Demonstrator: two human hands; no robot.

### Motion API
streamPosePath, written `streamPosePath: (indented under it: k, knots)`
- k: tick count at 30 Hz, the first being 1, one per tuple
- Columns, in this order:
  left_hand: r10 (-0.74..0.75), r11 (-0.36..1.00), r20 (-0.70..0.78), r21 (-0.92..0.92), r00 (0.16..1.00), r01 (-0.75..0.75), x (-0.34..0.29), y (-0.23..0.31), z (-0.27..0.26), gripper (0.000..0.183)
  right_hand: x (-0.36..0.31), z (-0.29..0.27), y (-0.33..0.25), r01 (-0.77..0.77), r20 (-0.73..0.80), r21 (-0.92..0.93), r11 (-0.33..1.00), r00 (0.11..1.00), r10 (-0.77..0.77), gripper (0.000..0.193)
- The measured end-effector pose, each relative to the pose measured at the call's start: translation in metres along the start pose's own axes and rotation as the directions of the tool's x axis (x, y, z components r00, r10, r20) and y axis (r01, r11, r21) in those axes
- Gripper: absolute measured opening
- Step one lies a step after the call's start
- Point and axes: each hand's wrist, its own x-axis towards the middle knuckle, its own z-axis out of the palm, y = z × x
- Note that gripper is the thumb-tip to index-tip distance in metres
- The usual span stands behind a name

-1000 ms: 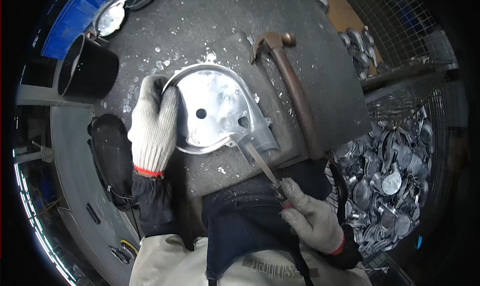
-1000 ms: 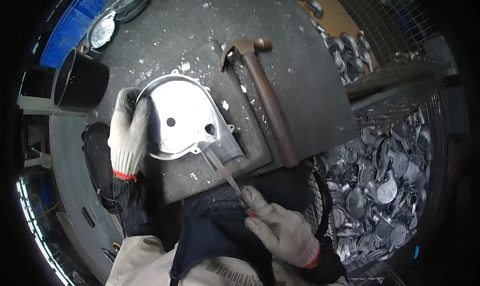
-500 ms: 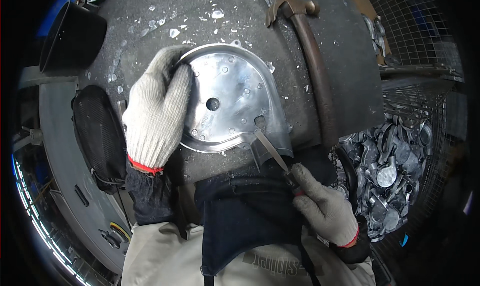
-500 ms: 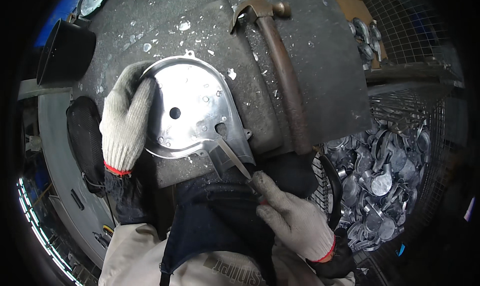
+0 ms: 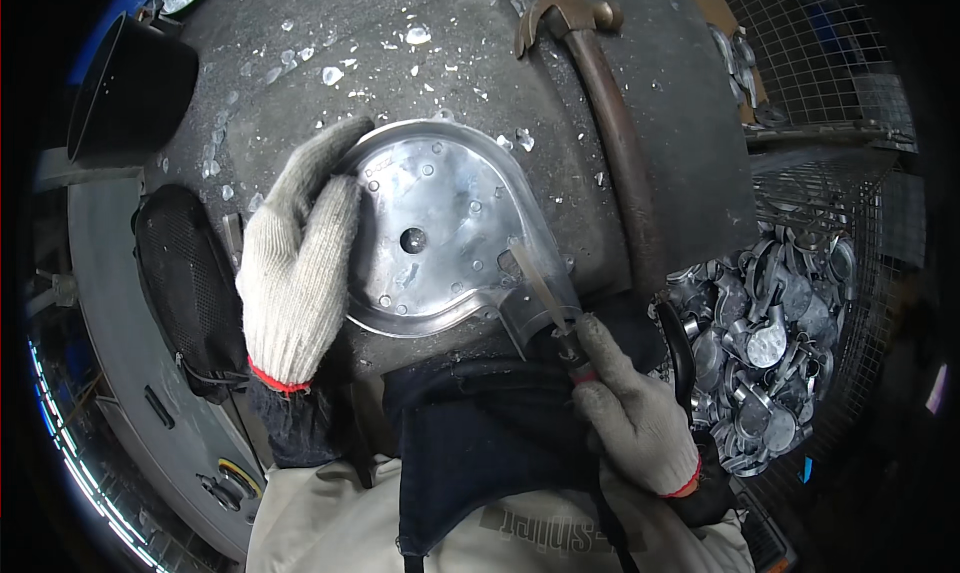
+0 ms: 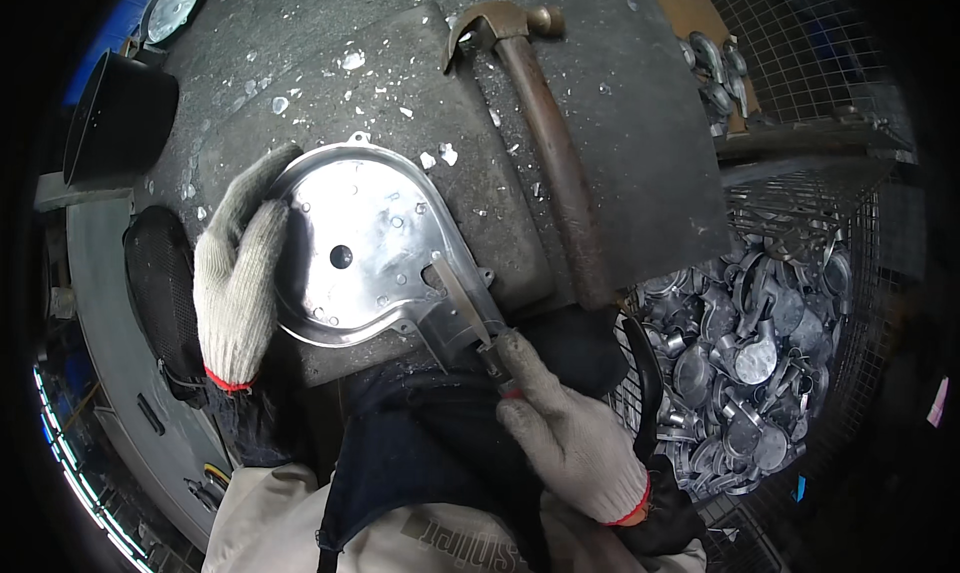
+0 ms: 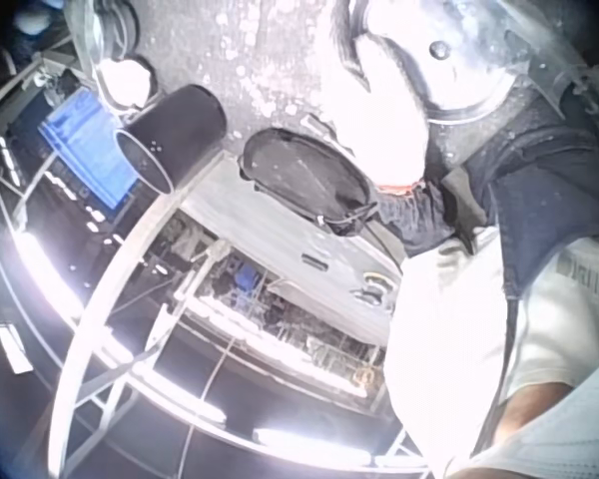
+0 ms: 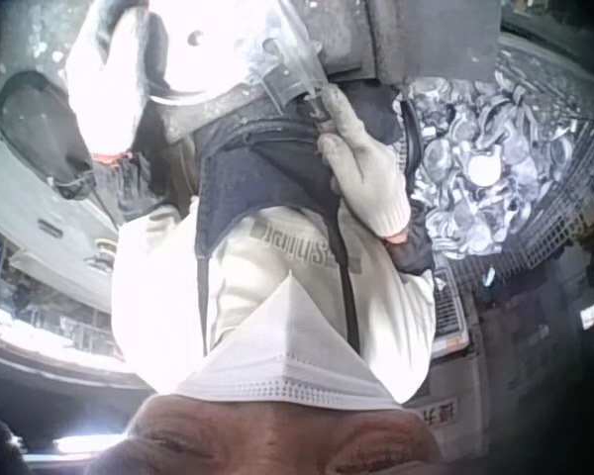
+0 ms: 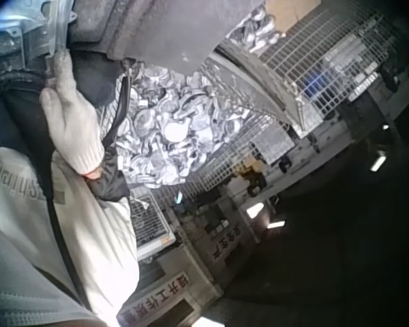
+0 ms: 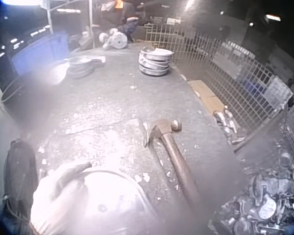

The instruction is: The person smooths the edges of a metal housing with a hand file.

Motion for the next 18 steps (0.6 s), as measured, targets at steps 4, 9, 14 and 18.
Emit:
streamPosePath:
  k: [4,9,14,18]
  knots:
    - [0.004,1.0,0.009,0.015,1.0,-0.005,-0.002,-0.002,-0.002,0.046,-0.001,0.002,-0.005,-0.075,0.02,0.028,0.997,0.997,0.074,0.065]
    - [-0.022,0.999,-0.004,-0.026,1.0,0.022,-0.005,0.002,-0.004,0.044,-0.004,-0.002,-0.013,-0.098,0.036,-0.01,0.995,0.995,0.098,0.066]
    - [-0.174,0.962,0.11,-0.191,0.979,0.193,-0.013,0.004,-0.003,0.044,-0.004,-0.009,-0.028,-0.134,0.027,0.01,0.991,0.991,0.134,0.065]
    - [-0.131,0.975,0.085,-0.168,0.988,0.144,-0.017,0.002,0.002,0.044,0.0,-0.01,-0.031,-0.064,-0.015,-0.061,0.996,0.998,0.063,0.066]
